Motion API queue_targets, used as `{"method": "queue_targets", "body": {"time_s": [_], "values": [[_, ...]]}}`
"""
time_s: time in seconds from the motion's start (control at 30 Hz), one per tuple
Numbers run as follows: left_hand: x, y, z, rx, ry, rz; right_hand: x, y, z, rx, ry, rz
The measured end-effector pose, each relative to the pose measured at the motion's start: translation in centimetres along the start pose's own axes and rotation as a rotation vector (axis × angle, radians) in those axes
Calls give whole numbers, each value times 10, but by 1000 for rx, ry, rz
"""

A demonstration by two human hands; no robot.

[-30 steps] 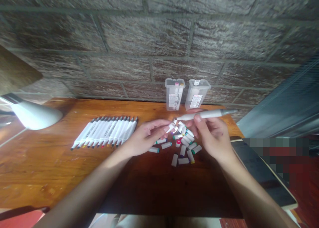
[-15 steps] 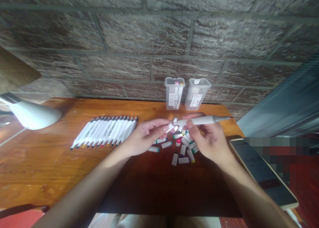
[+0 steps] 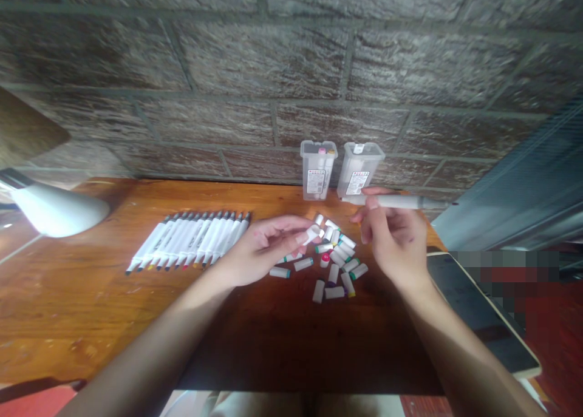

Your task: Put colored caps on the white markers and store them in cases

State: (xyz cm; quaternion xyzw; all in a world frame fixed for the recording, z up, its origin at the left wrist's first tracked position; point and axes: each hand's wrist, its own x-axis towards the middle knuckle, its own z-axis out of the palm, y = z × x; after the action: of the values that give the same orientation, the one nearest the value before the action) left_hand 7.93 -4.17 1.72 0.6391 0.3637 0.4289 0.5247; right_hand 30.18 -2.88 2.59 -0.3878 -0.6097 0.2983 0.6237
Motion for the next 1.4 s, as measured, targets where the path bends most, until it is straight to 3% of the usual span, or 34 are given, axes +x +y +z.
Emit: {"method": "queue_targets", "body": {"time_s": [0.67, 1.4], "values": [[1, -1, 0, -42, -39, 6, 10, 6, -1, 324, 84, 262], [-3, 3, 1, -135, -54, -15, 10, 1, 2, 396, 73, 343]]}}
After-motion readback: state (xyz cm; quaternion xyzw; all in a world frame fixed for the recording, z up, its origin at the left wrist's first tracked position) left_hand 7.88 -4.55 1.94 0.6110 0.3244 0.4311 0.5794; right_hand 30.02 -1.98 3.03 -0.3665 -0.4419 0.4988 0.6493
